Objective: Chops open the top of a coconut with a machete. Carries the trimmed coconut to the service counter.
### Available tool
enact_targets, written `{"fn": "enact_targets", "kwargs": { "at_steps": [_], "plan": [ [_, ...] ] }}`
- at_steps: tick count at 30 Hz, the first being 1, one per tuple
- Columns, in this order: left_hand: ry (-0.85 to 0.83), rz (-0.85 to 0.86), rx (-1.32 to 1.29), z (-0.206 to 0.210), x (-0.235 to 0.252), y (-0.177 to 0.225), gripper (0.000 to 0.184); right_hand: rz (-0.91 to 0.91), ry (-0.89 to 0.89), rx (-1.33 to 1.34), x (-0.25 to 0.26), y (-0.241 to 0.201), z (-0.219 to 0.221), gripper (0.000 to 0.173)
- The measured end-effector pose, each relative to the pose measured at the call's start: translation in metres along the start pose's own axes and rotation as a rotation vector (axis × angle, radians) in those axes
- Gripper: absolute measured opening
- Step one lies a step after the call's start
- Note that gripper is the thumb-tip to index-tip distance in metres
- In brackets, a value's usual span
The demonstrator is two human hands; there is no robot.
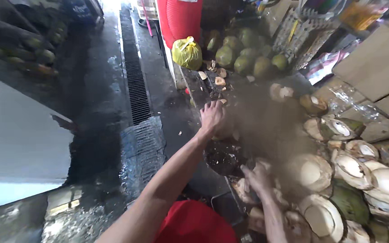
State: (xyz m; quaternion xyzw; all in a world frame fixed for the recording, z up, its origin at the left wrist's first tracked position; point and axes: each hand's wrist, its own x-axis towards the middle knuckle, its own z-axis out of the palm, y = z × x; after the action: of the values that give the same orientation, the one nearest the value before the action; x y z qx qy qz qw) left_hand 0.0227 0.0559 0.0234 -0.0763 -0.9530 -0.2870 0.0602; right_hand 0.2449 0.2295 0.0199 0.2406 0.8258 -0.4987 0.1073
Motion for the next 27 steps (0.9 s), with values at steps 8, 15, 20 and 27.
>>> {"fn": "enact_targets", "kwargs": {
  "at_steps": [8,15,20,27],
  "plan": [
    [-0.009,0.09,-0.117,-0.001,0.005,-0.022,0.047,-0.994,0.572,0.602,-0.012,-0.134,-0.039,0.016],
    [0.02,0.025,-0.19,-0.01,-0.001,-0.034,0.047,0.089,-0.09,-0.017,0.021,0.017,0.043,0.031],
    [0.093,0.058,-0.487,-0.013,0.0,-0.071,0.042,-0.09,-0.005,0.286,0.001,-0.005,0.005,0.025],
    [-0.036,-0.156,-0.438,-0.039,-0.005,-0.069,0.053,-0.254,0.045,0.255,-0.021,-0.012,-0.012,0.035]
  ]
}}
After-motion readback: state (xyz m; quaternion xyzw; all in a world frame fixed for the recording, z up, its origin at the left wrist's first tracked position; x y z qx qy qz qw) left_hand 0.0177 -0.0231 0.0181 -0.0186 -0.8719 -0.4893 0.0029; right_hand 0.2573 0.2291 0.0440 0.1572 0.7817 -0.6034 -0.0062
